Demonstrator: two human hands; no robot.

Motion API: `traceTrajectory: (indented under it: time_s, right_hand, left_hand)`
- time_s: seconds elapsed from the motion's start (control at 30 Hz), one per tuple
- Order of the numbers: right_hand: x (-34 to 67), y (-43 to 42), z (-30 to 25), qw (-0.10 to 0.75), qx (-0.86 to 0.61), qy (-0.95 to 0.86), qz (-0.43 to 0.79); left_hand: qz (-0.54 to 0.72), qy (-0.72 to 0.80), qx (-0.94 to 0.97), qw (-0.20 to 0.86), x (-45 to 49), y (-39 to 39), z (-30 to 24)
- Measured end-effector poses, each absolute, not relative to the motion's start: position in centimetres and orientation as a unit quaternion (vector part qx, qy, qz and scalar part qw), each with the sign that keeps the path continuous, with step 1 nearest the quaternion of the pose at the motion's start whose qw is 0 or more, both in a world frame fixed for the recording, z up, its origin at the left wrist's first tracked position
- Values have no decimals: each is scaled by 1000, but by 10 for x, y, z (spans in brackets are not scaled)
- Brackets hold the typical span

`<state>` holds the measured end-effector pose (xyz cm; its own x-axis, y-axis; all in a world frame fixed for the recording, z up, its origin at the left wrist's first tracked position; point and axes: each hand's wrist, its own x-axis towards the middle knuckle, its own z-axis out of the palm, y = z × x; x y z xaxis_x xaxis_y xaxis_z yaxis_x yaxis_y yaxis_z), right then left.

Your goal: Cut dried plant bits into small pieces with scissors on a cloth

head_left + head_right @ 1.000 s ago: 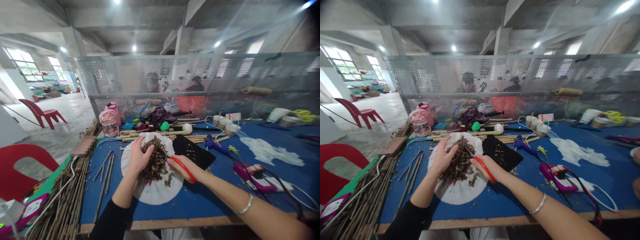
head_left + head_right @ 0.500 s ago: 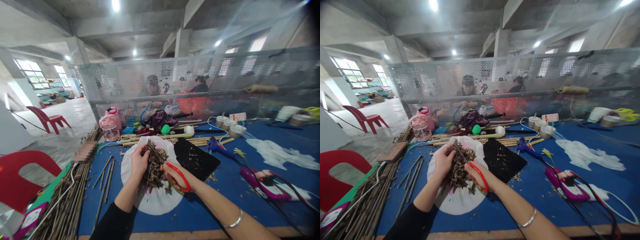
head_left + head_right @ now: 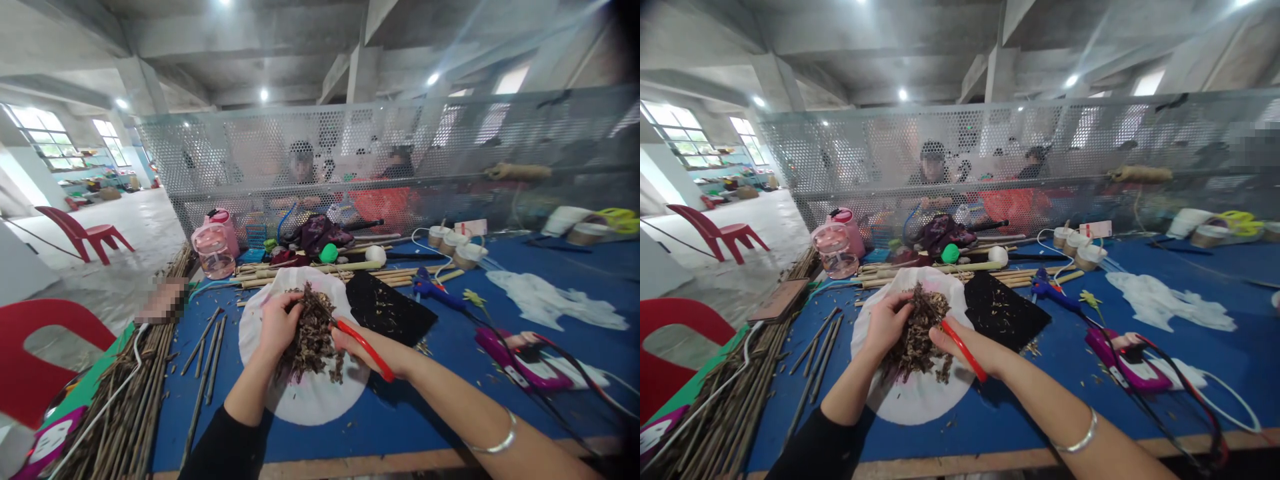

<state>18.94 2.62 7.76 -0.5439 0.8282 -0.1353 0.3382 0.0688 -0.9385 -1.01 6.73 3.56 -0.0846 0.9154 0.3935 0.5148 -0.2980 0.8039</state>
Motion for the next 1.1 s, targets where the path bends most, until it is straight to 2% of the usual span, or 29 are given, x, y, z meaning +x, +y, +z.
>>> traceTrajectory:
  time_s: [0.17, 0.53, 0.67, 0.8, 0.9, 1.1]
  right_hand:
    - [179, 41, 68, 236, -429, -731, 476]
    - [173, 36, 45, 252, -499, -751, 352]
    - [178, 35, 46, 277, -500, -706, 417]
    - [187, 31, 52, 254, -492, -640, 533]
    - [187, 28, 60, 255, -452, -679, 520]
    - [172, 31, 59, 272, -430, -709, 489]
  left_hand:
    - [432, 540, 700, 178, -9, 59, 42]
    - [421, 560, 693, 172, -10, 63, 36]
    - [471, 570, 644, 198, -9, 65, 37]
    - [551, 582, 538, 260, -7, 67, 36]
    - [569, 562, 535, 273, -5, 66, 34]
    - [540, 555, 594, 218, -3, 63, 31]
